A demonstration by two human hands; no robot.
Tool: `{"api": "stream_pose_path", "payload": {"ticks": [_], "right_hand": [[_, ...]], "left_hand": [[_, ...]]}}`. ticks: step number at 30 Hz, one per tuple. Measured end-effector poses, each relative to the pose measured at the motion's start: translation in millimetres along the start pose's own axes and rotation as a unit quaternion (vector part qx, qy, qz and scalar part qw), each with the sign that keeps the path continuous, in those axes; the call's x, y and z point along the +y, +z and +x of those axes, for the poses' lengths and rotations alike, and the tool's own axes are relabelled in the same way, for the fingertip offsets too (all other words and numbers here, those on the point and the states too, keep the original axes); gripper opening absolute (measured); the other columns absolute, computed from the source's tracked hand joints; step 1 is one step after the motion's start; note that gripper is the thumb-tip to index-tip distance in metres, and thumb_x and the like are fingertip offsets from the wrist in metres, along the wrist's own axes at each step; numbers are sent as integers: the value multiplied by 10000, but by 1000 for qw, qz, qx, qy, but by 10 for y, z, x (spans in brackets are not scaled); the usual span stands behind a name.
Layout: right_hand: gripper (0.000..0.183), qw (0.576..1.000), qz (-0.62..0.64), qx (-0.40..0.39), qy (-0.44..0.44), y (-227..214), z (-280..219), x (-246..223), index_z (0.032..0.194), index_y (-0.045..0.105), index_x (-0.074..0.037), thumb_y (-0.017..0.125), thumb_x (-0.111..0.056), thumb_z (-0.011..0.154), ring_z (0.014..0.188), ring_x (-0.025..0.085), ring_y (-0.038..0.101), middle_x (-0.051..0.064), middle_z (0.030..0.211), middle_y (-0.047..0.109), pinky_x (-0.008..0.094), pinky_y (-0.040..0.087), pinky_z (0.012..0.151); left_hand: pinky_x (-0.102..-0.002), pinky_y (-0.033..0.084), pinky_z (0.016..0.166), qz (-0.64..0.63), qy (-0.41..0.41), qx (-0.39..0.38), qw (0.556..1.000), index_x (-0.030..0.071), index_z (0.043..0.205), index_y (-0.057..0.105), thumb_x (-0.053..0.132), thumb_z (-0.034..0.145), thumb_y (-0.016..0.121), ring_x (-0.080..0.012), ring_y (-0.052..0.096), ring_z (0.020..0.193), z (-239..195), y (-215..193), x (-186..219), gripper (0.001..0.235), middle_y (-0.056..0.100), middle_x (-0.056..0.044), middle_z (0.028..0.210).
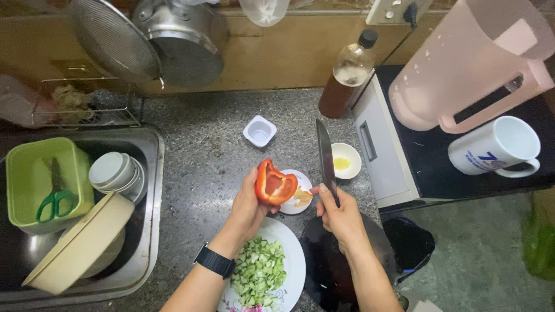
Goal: The person removes the core and seeds from a red bell pepper using a knife, then slices it into strips and dices it into small pieces on a cutting board. A plate of chopped cucumber is visible nearby.
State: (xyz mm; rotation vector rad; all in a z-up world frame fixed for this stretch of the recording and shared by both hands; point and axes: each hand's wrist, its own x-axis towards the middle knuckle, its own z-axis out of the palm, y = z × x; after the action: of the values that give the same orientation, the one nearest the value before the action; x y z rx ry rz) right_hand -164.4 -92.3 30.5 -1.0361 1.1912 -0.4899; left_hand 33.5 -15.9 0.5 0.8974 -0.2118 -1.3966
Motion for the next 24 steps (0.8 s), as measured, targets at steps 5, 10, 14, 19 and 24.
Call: {"api": "stream_pose_path", "payload": {"ticks": [5,10,14,19,24], "right_hand": [[350,1000,-23,6,10,78,-38,80,1114,738,-52,572,-338,1000,413,37,298,-20,631,483,239,202,379],[420,1000,-6,-15,16,94,-111,186,1169,704,-11,544,-371,1023,424,49,310,1,653,506,246,213,381],[560,998,29,-44,17,56,-202,241,1309,648,-70,368,-474,1040,455,61,343,15,699,546,249,295,407],[567,998,17,-61,-4,-174,-322,206,1341,620,-10,357,-420,1051,502,93,416,49,714,555,272,371,446],[567,997,14,-78,14,-636,-447,164,1368,590,3,365,-406,1047,497,90,408,49,712,566,267,360,447]], "left_hand": [[-335,457,586,-41,-17,34,998,124,1238,548,507,1039,380,-175,609,823,-20,-13,83,463,665,-82,1061],[-363,507,684,-36,-15,20,999,101,1305,528,492,1045,392,-205,650,952,-62,-38,105,489,673,-108,1189],[-428,514,1036,-26,40,29,998,147,1440,451,396,1002,412,-186,588,1292,-209,-16,29,505,556,-56,1431],[-443,447,1111,28,110,19,993,106,1463,427,341,1025,447,-212,525,1354,-467,152,-143,497,518,-84,1450],[-406,496,929,143,136,82,977,128,1491,449,253,1013,536,-209,545,1114,-668,495,-403,502,526,-123,1332]]}}
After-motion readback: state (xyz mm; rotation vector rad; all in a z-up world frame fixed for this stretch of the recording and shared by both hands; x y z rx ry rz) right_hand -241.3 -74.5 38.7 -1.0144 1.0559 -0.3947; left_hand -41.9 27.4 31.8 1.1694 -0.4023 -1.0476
